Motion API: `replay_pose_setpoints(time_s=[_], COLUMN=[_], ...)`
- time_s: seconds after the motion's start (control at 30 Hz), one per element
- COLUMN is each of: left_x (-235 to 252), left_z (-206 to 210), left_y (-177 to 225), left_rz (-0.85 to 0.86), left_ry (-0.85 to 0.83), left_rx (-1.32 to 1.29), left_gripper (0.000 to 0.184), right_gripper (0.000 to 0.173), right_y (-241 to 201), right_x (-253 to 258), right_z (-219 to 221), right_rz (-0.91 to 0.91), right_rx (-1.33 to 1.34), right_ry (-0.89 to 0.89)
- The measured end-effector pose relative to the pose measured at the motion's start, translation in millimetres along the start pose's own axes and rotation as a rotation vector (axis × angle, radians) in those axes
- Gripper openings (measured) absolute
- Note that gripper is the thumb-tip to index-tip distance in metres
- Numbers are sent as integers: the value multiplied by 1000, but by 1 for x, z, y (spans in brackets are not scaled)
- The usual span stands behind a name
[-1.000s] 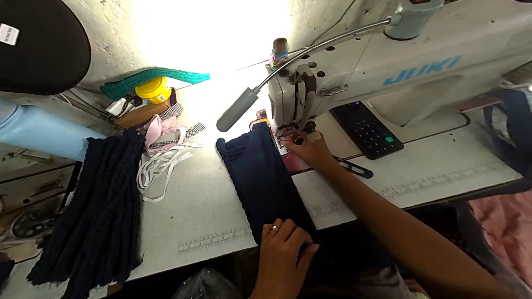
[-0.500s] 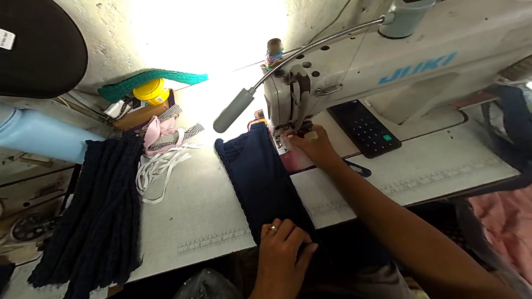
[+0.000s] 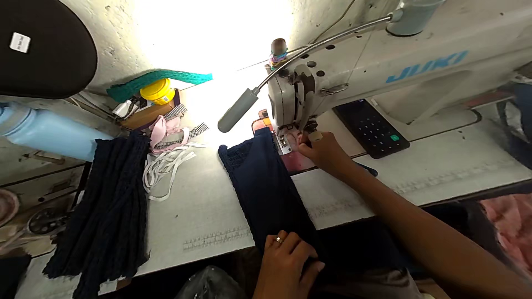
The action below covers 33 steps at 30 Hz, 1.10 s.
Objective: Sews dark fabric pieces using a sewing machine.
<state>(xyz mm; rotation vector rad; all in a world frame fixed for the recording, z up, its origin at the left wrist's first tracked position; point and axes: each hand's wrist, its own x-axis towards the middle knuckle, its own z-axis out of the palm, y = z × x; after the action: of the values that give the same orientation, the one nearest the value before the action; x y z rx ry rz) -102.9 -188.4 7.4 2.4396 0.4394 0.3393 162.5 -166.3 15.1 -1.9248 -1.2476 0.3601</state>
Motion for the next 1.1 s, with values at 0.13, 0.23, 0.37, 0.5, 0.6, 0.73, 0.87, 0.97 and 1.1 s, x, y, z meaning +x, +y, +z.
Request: replay_pose_setpoints(time_s=[0.13,0.23,0.37,0.5,0.6,0.73,0.87,0.97,1.1], left_x=[19,66,133,148,125,87,55,43,35], left_z=[-30,-68,-88,-81,-74,-70,-65,-62,-58], left_y=[-14,-39,-94,-98,-81,-46,-24,-22,-19], left_rz=[-11,-51,-229,-398,-373,-368,-219,-199,-188], left_ry=[159,327,294,175,157,282,347,380,411], left_rx=[-18,172,330,270,160,-167,-558,-672,-654], left_gripper=[14,18,40,38,33,19,12,11,12], right_gripper=[5,5,8,18,21,25,39,29,10], right_y=[12,29,34,12,-13,-44,-61,-62,-56], right_x=[-25,-59,-98,-113,-111,-96,-90,-95,-100], right_z=[-29,-47,-50,-34,-17,20,46,49,41], right_rz=[-8,-2,21,-49,-174,-281,-302,-359,-334], right_rx=[-154,-175,-185,-114,-3,107,81,80,199], right_ry=[-24,46,141,203,169,149,234,269,273])
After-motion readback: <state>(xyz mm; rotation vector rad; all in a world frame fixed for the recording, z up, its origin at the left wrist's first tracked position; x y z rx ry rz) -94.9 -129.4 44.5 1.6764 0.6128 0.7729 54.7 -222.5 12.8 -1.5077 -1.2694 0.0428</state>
